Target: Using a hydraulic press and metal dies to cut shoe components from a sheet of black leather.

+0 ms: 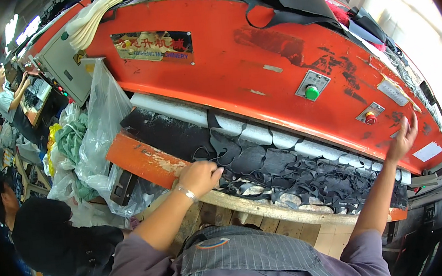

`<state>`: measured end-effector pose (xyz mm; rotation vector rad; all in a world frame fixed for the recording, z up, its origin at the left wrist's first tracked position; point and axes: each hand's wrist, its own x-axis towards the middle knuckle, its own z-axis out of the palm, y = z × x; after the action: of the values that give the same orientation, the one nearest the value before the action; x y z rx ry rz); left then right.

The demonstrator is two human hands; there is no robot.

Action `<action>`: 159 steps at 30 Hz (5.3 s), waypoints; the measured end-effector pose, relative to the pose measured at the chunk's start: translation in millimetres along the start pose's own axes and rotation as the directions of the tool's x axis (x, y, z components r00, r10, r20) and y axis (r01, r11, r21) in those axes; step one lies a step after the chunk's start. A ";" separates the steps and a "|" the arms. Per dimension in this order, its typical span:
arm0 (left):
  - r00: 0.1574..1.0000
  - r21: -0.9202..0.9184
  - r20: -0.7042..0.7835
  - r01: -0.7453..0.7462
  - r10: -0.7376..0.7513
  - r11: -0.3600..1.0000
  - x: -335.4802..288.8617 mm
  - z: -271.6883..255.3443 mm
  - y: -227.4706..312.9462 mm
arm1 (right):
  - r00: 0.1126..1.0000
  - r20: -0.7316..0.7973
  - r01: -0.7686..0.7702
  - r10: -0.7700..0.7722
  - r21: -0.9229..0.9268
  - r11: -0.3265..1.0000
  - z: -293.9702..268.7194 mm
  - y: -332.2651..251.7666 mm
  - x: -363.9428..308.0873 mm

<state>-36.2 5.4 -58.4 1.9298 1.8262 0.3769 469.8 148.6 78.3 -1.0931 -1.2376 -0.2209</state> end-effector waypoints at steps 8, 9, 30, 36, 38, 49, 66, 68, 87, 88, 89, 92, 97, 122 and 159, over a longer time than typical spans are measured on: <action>0.921 0.104 -0.377 -0.065 0.100 0.992 -40.1 41.8 -13.3 | 0.409 0.438 0.554 -0.800 0.577 0.600 232.6 -196.0 -126.3; 0.919 0.106 -0.385 -0.051 0.088 0.993 -39.5 39.0 -12.8 | 0.308 0.448 0.532 -0.840 0.651 0.542 255.8 -206.6 -133.7; 0.850 -0.270 -0.481 -0.377 0.215 0.886 147.2 -59.9 -46.0 | -0.051 0.998 0.596 -0.043 0.065 0.800 371.7 -86.0 -136.1; 0.898 -0.183 -0.319 -0.372 0.303 0.910 220.0 17.6 -51.8 | 0.376 0.879 0.225 0.295 -0.395 0.891 300.6 -27.0 -189.5; 0.899 -0.200 -0.316 -0.375 0.302 0.905 226.0 26.4 -52.4 | 0.368 0.845 0.074 0.388 -0.442 0.894 290.1 -29.4 -198.3; 0.879 -0.216 -0.436 -0.312 0.195 0.925 237.4 31.0 -44.6 | 0.437 0.895 0.103 0.089 -0.148 0.984 244.4 -8.2 -213.1; 0.757 -0.216 -0.619 -0.422 0.211 0.881 224.0 1.7 20.0 | 0.934 0.333 -0.118 0.132 -0.062 0.991 150.7 30.8 -131.4; 0.781 -0.338 -0.540 -0.542 0.313 0.770 220.8 -25.1 85.5 | 0.992 0.020 -0.121 0.123 -0.077 0.990 119.0 36.4 -55.1; 0.987 -0.088 0.037 -0.156 0.159 0.984 15.1 14.8 24.9 | 0.998 0.005 -0.070 0.070 0.052 0.996 -1.0 26.9 0.9; 0.992 -0.091 0.049 -0.114 0.119 0.989 -11.1 27.7 11.2 | 0.997 0.083 -0.004 -0.003 0.085 0.996 16.9 15.8 -8.5; 0.985 -0.120 -0.036 -0.170 0.167 0.978 -22.9 31.3 8.1 | 0.984 0.157 0.067 -0.083 0.109 0.992 38.5 -0.9 -22.5; 0.953 -0.003 -0.264 -0.155 0.149 0.988 -31.6 46.0 23.0 | 0.842 0.423 0.289 -0.335 0.171 0.942 114.9 -73.4 -80.0; 0.932 -0.018 -0.344 -0.127 0.113 0.992 -27.6 50.5 25.1 | 0.454 0.669 0.405 -0.588 0.434 0.805 216.7 -138.8 -133.6; 0.948 -0.398 -0.264 -0.275 0.177 0.875 244.4 66.6 40.7 | 0.557 0.587 -0.266 0.587 -0.544 0.796 250.2 27.0 -158.9; 0.326 0.230 -0.743 -0.696 0.585 0.680 224.1 -33.9 195.3 | 0.933 -0.337 -0.277 0.124 -0.457 0.845 17.1 141.5 62.9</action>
<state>135.1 228.4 43.7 2.5528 1.1785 1.8288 576.6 258.9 52.3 -1.5669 -0.7980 -0.5449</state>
